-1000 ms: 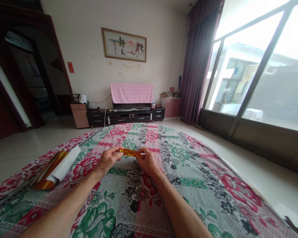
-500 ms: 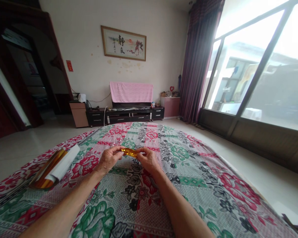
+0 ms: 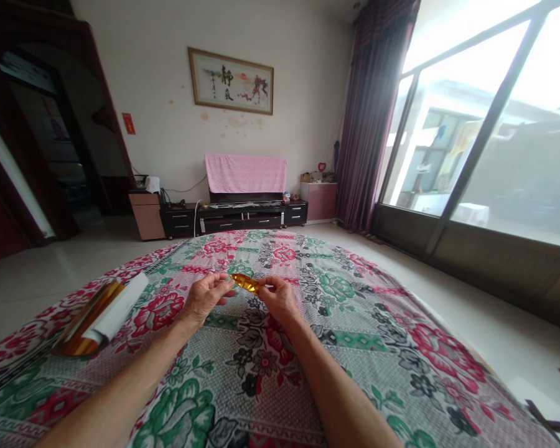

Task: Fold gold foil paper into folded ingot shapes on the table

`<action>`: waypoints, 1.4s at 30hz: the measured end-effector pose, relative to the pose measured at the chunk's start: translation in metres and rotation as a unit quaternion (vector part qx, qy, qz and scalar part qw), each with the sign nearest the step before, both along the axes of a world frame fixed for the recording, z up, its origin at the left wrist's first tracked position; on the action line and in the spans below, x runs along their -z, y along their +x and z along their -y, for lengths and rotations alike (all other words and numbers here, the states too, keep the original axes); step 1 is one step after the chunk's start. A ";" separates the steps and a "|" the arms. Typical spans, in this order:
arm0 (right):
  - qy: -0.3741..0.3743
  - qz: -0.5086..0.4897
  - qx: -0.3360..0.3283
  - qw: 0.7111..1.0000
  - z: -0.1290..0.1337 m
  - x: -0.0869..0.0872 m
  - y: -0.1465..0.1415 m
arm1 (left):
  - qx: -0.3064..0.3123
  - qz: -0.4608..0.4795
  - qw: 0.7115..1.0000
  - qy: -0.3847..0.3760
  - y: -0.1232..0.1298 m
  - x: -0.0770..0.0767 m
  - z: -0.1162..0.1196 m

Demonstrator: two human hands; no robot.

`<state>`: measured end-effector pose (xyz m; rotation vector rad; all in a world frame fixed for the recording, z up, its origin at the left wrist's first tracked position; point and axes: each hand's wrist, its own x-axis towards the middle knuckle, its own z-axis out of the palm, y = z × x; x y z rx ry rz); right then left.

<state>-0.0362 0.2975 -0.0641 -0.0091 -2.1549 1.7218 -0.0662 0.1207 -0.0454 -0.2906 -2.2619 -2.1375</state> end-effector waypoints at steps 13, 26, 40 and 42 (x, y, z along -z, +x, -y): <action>0.071 -0.028 -0.004 0.997 0.001 0.005 0.001 | -0.034 -0.006 0.995 -0.094 -0.002 0.004 -0.002; 0.119 0.029 -0.020 0.992 -0.006 0.006 -0.002 | -0.062 -0.020 0.977 -0.203 -0.004 0.005 0.005; 0.072 0.097 -0.042 0.992 -0.006 -0.012 0.009 | -0.011 -0.030 0.983 -0.179 0.000 0.009 -0.006; 0.075 0.091 -0.020 0.993 -0.009 -0.011 0.008 | -0.025 -0.016 0.981 -0.194 -0.001 0.008 -0.007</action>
